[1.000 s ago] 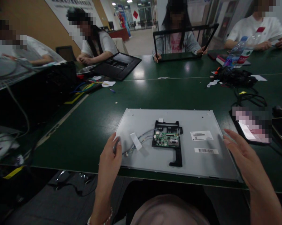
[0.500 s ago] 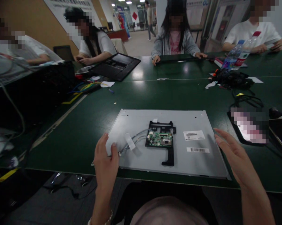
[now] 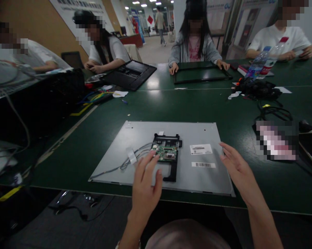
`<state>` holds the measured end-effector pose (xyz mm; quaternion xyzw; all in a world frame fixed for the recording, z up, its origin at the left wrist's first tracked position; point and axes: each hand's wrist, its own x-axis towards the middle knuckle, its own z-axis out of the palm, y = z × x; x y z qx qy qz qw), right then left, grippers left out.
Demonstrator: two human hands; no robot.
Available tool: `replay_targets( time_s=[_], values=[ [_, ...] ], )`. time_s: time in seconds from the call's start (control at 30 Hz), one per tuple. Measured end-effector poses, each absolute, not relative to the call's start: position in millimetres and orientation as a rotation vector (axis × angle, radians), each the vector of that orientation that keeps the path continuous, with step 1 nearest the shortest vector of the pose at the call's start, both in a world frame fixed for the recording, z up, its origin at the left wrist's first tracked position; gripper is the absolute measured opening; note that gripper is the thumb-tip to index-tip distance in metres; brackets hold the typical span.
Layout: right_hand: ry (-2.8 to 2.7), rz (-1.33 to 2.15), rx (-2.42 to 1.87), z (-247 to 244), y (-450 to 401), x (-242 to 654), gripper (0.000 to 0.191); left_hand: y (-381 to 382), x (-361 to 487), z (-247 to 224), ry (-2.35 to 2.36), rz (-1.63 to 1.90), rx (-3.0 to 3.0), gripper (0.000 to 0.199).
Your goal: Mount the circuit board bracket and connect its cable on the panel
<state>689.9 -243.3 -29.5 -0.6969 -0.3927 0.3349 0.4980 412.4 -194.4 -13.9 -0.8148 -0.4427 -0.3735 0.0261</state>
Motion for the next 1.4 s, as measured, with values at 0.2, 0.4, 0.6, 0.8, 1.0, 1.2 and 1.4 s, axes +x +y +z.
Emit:
replay_targets(
  time_s=[0.2,0.4,0.6,0.8,1.0,1.2,1.4],
  values=[
    [-1.230,0.613,-1.704,-39,-235,668,0.053,-215,474,-13,-1.274,-0.854,-2.903,0.034],
    [-1.353,0.531,-1.694,-43,-230,653,0.052,-218,492,-28,-1.409,-0.731,-2.947,0.038],
    [-1.383,0.584,-1.634,-39,-228,644,0.049,-217,491,-29,-1.519,-0.709,-2.875,0.037],
    [-1.495,0.566,-1.626,-37,-223,630,0.048,-215,487,-27,-1.632,-0.701,-2.781,0.034],
    [-1.590,0.570,-1.638,-34,-216,618,0.051,-212,480,-30,-1.647,-0.669,-2.752,0.039],
    [-1.636,0.585,-1.619,-34,-210,610,0.052,-207,473,-30,-1.697,-0.676,-2.704,0.042],
    [-1.704,0.598,-1.595,-36,-203,598,0.054,-200,464,-30,-1.771,-0.649,-2.657,0.043]
  ],
)
